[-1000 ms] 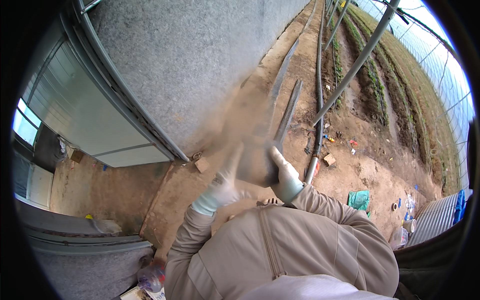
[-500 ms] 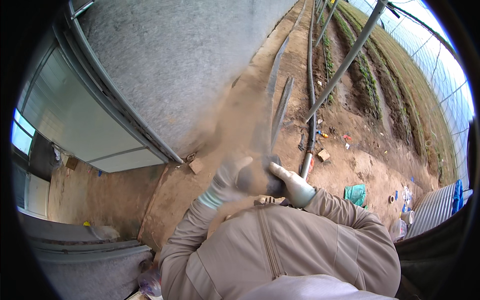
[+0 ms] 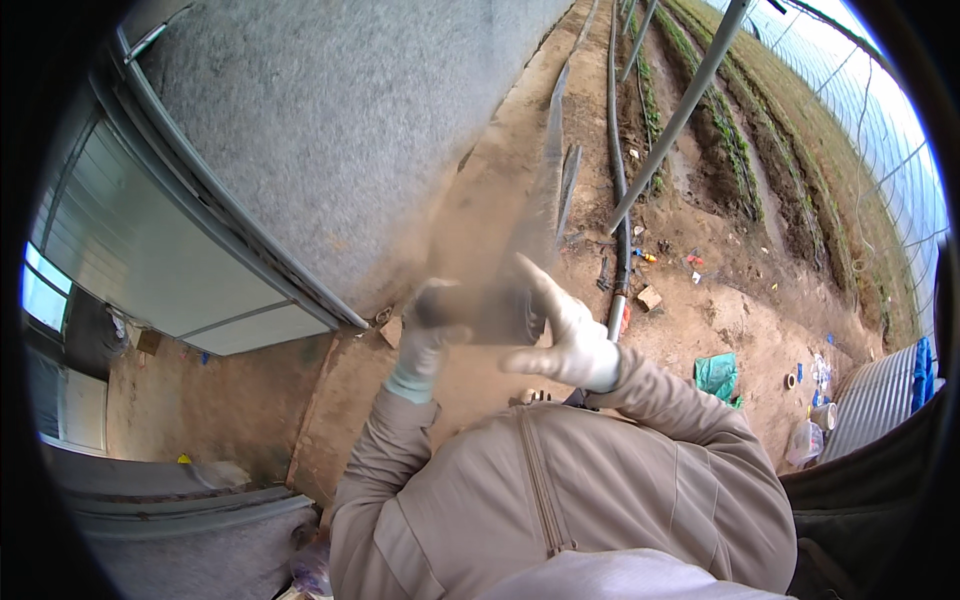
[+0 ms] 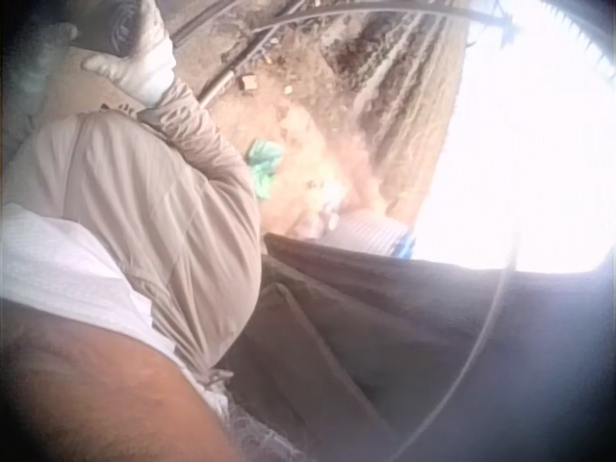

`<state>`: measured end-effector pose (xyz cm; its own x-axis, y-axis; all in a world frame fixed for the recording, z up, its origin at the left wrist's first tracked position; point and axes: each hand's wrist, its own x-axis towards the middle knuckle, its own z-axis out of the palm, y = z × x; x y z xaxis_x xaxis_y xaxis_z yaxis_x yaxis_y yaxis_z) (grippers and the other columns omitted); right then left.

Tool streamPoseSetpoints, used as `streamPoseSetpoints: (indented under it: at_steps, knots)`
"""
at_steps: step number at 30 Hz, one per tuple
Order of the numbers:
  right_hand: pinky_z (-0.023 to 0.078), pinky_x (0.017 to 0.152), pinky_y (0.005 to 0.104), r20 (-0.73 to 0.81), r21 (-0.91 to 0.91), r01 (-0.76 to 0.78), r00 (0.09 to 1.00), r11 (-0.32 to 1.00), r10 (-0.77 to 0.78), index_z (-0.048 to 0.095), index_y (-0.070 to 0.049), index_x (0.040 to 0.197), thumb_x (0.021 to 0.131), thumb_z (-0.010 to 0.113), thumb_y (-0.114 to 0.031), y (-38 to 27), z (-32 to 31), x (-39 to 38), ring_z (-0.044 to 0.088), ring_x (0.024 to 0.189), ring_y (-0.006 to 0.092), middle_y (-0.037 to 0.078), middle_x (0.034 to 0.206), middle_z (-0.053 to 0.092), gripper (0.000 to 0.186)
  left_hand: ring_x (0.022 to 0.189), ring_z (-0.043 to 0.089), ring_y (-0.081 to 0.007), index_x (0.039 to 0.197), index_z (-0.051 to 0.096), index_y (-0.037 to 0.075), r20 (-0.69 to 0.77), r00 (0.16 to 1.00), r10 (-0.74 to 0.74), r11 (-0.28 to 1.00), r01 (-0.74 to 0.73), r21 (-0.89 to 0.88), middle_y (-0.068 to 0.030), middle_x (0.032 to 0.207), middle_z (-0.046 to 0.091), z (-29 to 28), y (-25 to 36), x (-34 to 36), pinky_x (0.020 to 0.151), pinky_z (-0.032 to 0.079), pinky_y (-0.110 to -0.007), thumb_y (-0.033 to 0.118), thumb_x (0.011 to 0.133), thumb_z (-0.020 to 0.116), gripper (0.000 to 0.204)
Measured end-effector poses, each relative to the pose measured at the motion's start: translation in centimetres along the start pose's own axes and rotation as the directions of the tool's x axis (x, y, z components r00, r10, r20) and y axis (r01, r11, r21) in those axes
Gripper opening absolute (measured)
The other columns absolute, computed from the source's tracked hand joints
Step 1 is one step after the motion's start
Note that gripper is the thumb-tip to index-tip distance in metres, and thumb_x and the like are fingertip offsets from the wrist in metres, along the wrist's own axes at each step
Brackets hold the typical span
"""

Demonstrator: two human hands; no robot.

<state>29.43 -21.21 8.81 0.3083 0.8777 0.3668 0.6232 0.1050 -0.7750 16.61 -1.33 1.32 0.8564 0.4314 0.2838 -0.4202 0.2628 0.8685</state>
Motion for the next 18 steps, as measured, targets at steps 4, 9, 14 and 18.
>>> streamPoseSetpoints:
  at_steps: [4, 9, 14, 18]
  knots:
    - [0.041, 0.105, 0.0356, -0.086, 0.253, -0.047, 0.994, 0.966, 0.071, 0.028, 0.002, 0.148, 0.08, 0.08, -0.04, -0.9, 2.4, 0.0, 0.05, 0.126, 0.0237, 0.019, 0.135, 0.052, 0.095, 0.097, 0.059, -0.0126, 0.114, 0.061, 0.002, -0.028, 0.991, -0.129, 0.985, 0.125, -0.121, -0.002, 0.106, 0.065, 1.8, 3.6, -0.9, 0.085, 0.048, -0.028, 0.017, 0.075, 0.084, 0.048]
    - [0.046, 0.1, 0.0369, -0.161, 0.614, -0.197, 0.917, 0.764, 0.366, 0.04, 0.002, 0.141, 0.094, 0.064, -0.031, 0.1, 4.9, 0.0, 0.056, 0.116, 0.0249, 0.017, 0.129, 0.055, 0.062, 0.11, 0.056, -0.0141, 0.129, 0.053, 0.0, -0.18, 0.971, -0.155, 0.987, 0.161, 0.022, -0.0061, 0.12, 0.061, 3.9, 5.3, -0.5, 0.1, 0.043, -0.029, 0.02, 0.089, 0.072, 0.048]
    - [0.048, 0.097, 0.0374, 0.211, 0.83, -0.549, 0.466, 0.093, 0.859, 0.052, -0.005, 0.133, 0.1, 0.049, -0.036, 3.5, 5.2, -0.2, 0.061, 0.11, 0.021, 0.008, 0.123, 0.062, 0.045, 0.139, 0.031, -0.0299, 0.155, 0.015, 0.008, 0.196, 0.975, -0.108, 0.87, -0.003, 0.494, -0.0171, 0.151, 0.033, 2.8, 3.4, -1.3, 0.115, 0.027, -0.045, 0.057, 0.077, 0.074, 0.11]
    - [0.048, 0.099, 0.0395, 0.253, 0.896, -0.445, 0.515, 0.003, 0.819, 0.05, -0.007, 0.135, 0.099, 0.052, -0.04, 4.7, 3.9, -1.3, 0.06, 0.112, 0.0226, 0.009, 0.127, 0.061, 0.049, 0.147, 0.015, -0.0397, 0.156, 0.006, 0.006, 0.4, 0.913, -0.08, 0.414, -0.334, 0.847, -0.0229, 0.158, 0.016, 0.6, 1.2, -1.4, 0.118, 0.02, -0.051, 0.064, 0.067, 0.076, 0.127]
